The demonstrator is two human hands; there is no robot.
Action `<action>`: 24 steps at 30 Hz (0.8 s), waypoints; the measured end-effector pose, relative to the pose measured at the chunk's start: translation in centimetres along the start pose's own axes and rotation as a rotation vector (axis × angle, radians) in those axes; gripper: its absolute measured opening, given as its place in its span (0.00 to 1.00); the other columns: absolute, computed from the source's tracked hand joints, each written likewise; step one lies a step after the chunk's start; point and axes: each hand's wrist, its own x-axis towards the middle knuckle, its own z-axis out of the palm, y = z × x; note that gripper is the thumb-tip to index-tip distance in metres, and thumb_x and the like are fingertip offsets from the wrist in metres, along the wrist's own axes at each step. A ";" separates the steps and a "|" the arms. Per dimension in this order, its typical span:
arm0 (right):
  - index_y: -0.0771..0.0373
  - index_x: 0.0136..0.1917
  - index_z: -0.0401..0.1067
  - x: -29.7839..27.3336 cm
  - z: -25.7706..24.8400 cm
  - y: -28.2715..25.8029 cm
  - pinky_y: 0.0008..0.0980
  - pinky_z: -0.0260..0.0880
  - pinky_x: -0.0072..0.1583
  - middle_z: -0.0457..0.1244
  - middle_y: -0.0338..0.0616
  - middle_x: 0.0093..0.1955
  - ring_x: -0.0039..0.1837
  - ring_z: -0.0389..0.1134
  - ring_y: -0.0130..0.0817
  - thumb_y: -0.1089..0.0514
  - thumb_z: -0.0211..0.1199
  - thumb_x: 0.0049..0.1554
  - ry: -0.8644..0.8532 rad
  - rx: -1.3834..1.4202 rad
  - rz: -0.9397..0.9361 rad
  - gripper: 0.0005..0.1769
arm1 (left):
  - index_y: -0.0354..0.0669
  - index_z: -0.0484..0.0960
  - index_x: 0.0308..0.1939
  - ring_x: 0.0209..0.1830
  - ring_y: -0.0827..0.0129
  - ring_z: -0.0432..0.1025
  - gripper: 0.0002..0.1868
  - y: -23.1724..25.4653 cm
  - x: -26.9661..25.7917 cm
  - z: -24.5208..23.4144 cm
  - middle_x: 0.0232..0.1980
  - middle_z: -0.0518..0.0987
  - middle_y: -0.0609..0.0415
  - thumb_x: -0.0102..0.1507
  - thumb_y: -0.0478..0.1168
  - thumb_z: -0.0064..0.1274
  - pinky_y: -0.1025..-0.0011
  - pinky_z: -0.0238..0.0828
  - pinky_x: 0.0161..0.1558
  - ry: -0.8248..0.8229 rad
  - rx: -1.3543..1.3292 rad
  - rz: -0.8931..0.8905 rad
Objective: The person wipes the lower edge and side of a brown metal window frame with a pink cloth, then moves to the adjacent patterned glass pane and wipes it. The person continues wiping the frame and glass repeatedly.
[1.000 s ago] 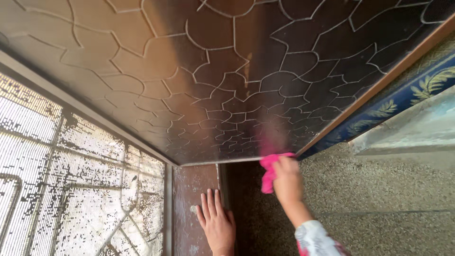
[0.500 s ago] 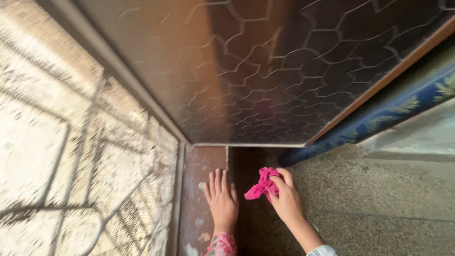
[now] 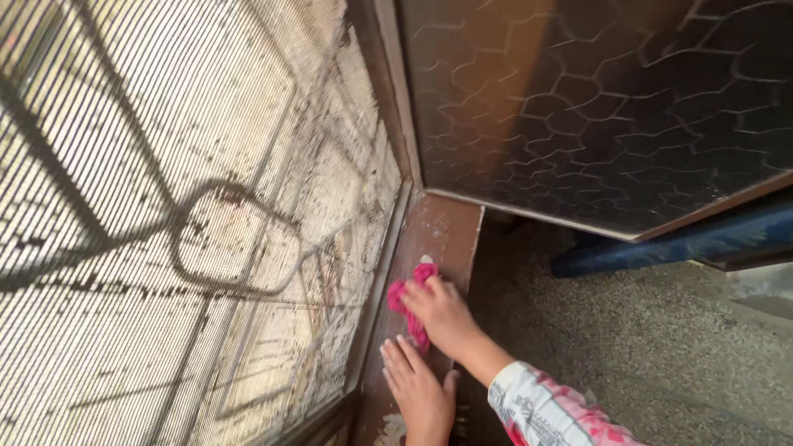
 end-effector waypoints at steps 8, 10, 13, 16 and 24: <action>0.63 0.48 0.71 1.5 -2.1 4.1 0.44 0.70 0.52 0.69 0.53 0.45 0.49 0.71 0.48 0.57 0.58 0.64 0.100 0.763 1.088 0.07 | 0.32 0.31 0.78 0.82 0.34 0.21 0.79 0.0 -1.2 -1.3 0.82 0.25 0.30 0.47 0.73 0.68 0.27 0.25 0.72 -0.399 0.257 -0.139; 0.62 0.53 0.73 2.2 -3.0 5.4 0.42 0.70 0.56 0.69 0.49 0.53 0.55 0.67 0.49 0.64 0.56 0.54 0.200 0.194 0.499 0.14 | 0.33 0.31 0.79 0.82 0.34 0.20 0.79 0.1 -1.3 -1.1 0.82 0.25 0.31 0.47 0.71 0.69 0.27 0.25 0.72 -0.409 0.302 -0.148; 0.59 0.55 0.76 1.2 -3.0 2.9 0.41 0.69 0.62 0.69 0.46 0.56 0.61 0.65 0.47 0.64 0.58 0.55 0.029 0.129 0.252 0.15 | 0.35 0.31 0.81 0.82 0.35 0.20 0.78 -0.2 -1.2 -0.3 0.83 0.25 0.32 0.48 0.67 0.70 0.27 0.24 0.72 -0.424 0.366 -0.156; 0.69 0.56 0.74 -1.3 -2.4 -2.3 0.45 0.65 0.62 0.66 0.52 0.58 0.59 0.62 0.52 0.54 0.66 0.42 -0.238 0.228 0.021 0.29 | 0.41 0.33 0.81 0.83 0.37 0.20 0.68 -1.4 -1.6 1.8 0.84 0.26 0.35 0.53 0.60 0.64 0.28 0.22 0.73 -0.416 0.388 -0.187; 0.61 0.54 0.76 -0.9 -1.0 2.2 0.44 0.66 0.61 0.67 0.45 0.59 0.60 0.64 0.49 0.60 0.57 0.57 -0.051 0.046 0.121 0.13 | 0.44 0.31 0.84 0.84 0.40 0.18 0.49 -1.9 -1.1 3.6 0.85 0.24 0.40 0.65 0.44 0.43 0.29 0.18 0.73 -0.461 0.373 -0.258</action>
